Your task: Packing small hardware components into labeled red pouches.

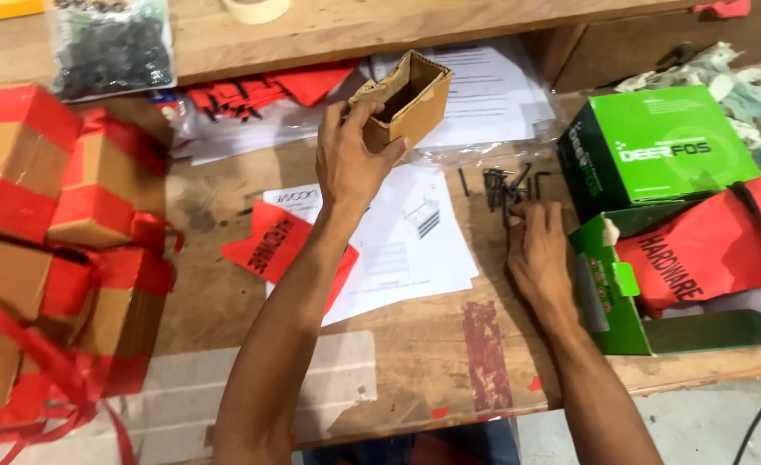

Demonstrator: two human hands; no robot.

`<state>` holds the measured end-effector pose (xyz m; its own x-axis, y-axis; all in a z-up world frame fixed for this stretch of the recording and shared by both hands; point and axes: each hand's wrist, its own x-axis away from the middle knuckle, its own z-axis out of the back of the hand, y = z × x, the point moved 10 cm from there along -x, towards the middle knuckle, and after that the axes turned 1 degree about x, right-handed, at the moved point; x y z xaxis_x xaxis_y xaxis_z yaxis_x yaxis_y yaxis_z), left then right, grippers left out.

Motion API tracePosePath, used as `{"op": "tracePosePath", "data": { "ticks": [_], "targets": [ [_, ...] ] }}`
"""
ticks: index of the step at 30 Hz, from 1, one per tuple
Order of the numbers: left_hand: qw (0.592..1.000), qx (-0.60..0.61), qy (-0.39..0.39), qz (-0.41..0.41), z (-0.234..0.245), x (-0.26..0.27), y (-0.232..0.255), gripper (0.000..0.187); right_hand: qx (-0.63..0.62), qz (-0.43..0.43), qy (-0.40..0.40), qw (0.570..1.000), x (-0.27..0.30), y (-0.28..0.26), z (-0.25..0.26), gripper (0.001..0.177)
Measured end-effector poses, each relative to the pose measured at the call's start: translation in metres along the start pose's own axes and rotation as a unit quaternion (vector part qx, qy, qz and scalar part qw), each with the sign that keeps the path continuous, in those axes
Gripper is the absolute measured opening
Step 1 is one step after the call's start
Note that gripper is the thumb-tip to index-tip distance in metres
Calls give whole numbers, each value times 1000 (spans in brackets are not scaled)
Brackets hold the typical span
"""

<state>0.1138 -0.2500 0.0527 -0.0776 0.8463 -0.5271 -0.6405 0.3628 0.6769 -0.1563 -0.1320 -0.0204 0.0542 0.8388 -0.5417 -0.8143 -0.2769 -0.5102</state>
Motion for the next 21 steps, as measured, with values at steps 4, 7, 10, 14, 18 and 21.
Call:
{"op": "tracePosePath", "data": {
  "ticks": [4,7,10,14,18,21],
  "targets": [
    [998,-36,-11,-42,-43,-8,20,61,-4,-12,9,1000,-2,3,4,14],
    [997,-57,-30,-34,-89,-18,15,75,-8,-13,9,1000,-6,6,0,18],
    [999,-4,-23,-40,-139,-25,11,97,-9,-8,19,1000,-6,4,2,18],
    [997,39,-61,-30,-162,-22,16,110,-30,-44,34,998,-8,8,7,9],
    [986,-43,-116,-109,-114,-3,39,61,-40,-74,50,995,-7,22,4,9],
    [982,39,-157,-97,-31,27,45,34,-19,-35,81,996,-13,9,14,10]
  ]
}}
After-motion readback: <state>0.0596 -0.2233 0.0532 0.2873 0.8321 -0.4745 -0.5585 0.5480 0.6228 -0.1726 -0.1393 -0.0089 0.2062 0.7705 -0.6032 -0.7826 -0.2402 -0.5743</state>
